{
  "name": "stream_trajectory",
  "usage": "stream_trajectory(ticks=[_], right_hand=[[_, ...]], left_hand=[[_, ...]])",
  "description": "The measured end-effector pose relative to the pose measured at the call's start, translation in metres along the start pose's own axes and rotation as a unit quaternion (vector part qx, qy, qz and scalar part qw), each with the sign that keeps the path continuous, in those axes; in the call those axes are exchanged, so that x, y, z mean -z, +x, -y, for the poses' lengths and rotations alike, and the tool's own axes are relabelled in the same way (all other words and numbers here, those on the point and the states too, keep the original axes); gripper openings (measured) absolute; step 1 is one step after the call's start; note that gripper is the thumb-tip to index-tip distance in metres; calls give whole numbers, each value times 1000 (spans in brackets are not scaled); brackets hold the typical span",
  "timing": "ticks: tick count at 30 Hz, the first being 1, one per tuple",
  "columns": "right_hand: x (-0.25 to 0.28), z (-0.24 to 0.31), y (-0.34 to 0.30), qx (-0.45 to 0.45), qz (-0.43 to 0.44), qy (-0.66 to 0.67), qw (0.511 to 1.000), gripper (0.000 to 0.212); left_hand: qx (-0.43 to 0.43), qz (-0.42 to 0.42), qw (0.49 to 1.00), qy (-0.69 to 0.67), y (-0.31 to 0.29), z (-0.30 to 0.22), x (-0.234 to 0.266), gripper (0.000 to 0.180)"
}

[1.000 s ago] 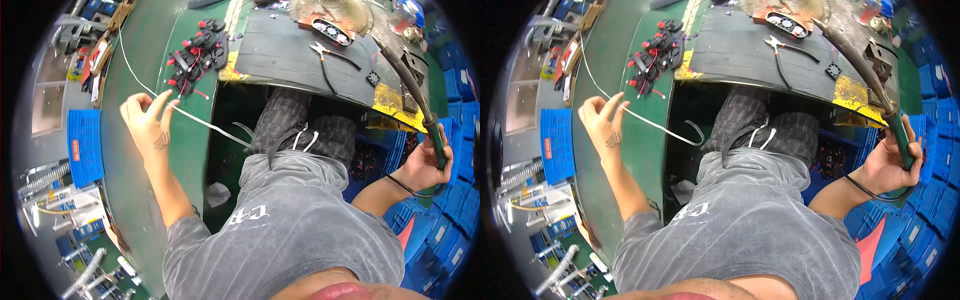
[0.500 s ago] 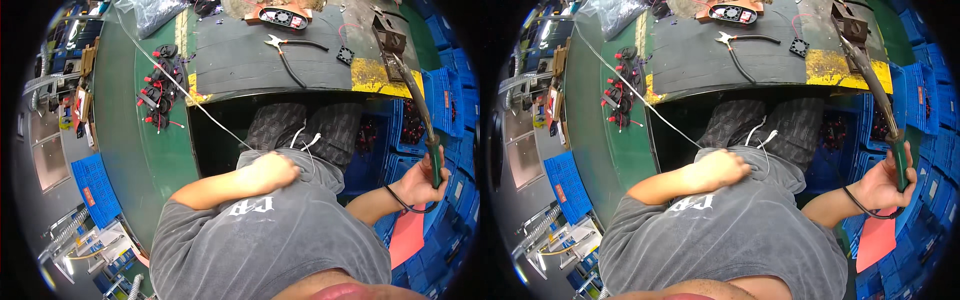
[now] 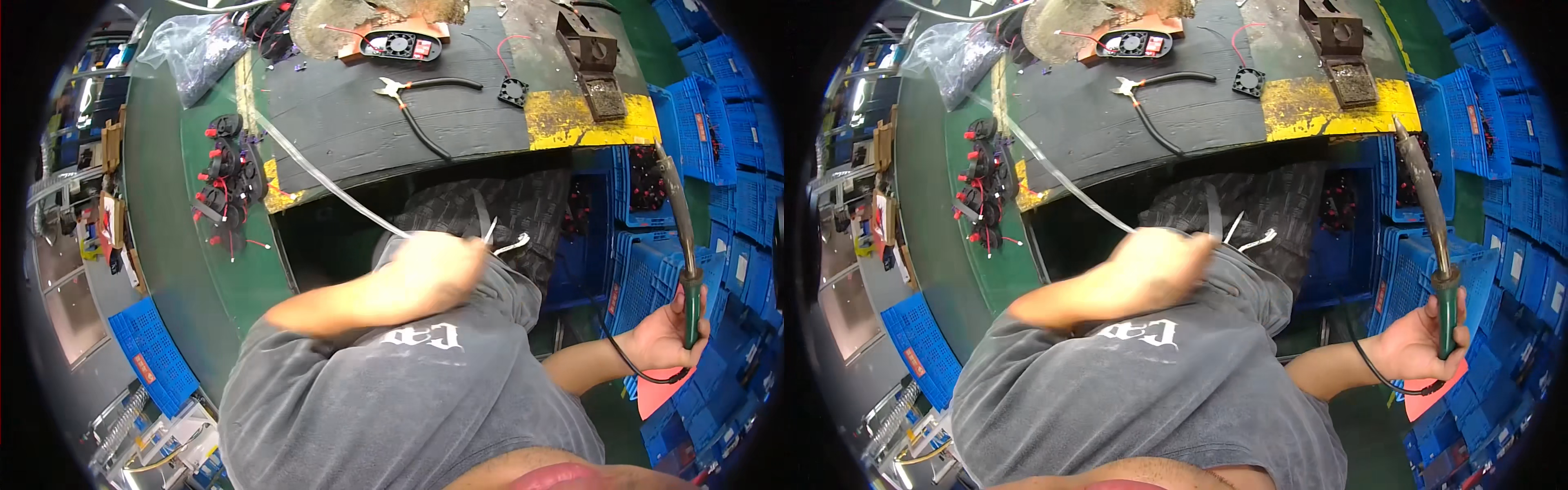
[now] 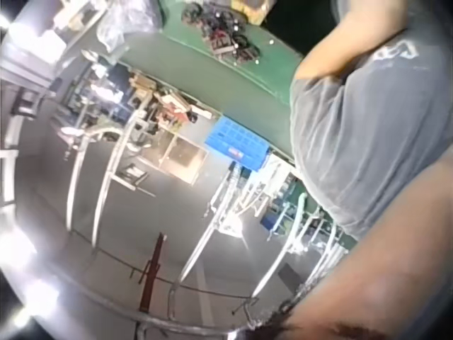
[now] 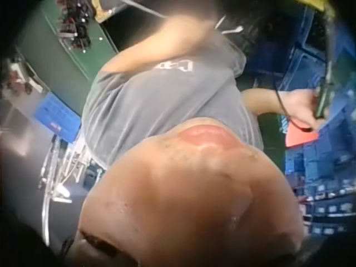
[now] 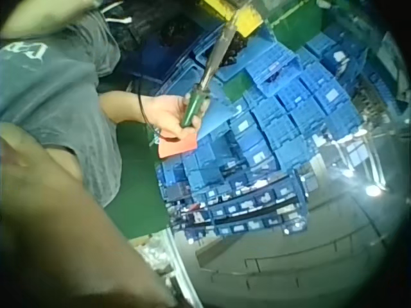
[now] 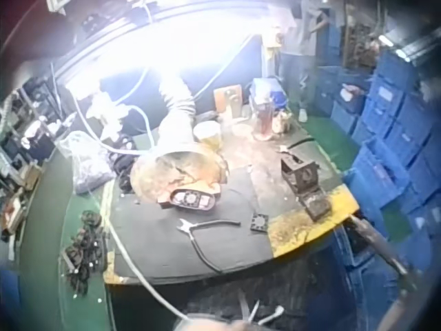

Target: Soldering electrical wires to a small cooling fan and circuit board assembly on a factory production line.

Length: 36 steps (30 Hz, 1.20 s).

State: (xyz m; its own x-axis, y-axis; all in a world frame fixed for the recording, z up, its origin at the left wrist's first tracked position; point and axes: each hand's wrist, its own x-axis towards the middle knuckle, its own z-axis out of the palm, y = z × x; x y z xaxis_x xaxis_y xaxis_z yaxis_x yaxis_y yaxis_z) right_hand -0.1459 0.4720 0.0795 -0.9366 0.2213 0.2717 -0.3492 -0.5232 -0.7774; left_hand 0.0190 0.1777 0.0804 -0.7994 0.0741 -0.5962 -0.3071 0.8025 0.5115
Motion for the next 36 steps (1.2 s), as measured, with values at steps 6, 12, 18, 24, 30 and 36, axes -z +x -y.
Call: stream_trajectory(ticks=[6,12,18,24,30,36], right_hand=[[-14,-32,-10,-38,-9,2,999,34],[-61,-92,-11,-94,187,20,978,38],[-117,-119,-17,-87,250,-14,964,39],[-137,-131,-14,-70,245,-70,964,38],[-159,-150,-23,-115,295,-82,945,40],[-169,-158,-26,-112,335,-119,928,41]], left_hand=[[18,-448,872,-195,-76,61,51,11],[-57,-616,784,-42,-36,105,91,13],[-218,-516,814,-156,23,147,126,18],[-197,-473,835,-199,39,168,131,17],[-203,-501,806,-239,60,183,117,15],[-215,-495,820,-192,72,187,109,12]])
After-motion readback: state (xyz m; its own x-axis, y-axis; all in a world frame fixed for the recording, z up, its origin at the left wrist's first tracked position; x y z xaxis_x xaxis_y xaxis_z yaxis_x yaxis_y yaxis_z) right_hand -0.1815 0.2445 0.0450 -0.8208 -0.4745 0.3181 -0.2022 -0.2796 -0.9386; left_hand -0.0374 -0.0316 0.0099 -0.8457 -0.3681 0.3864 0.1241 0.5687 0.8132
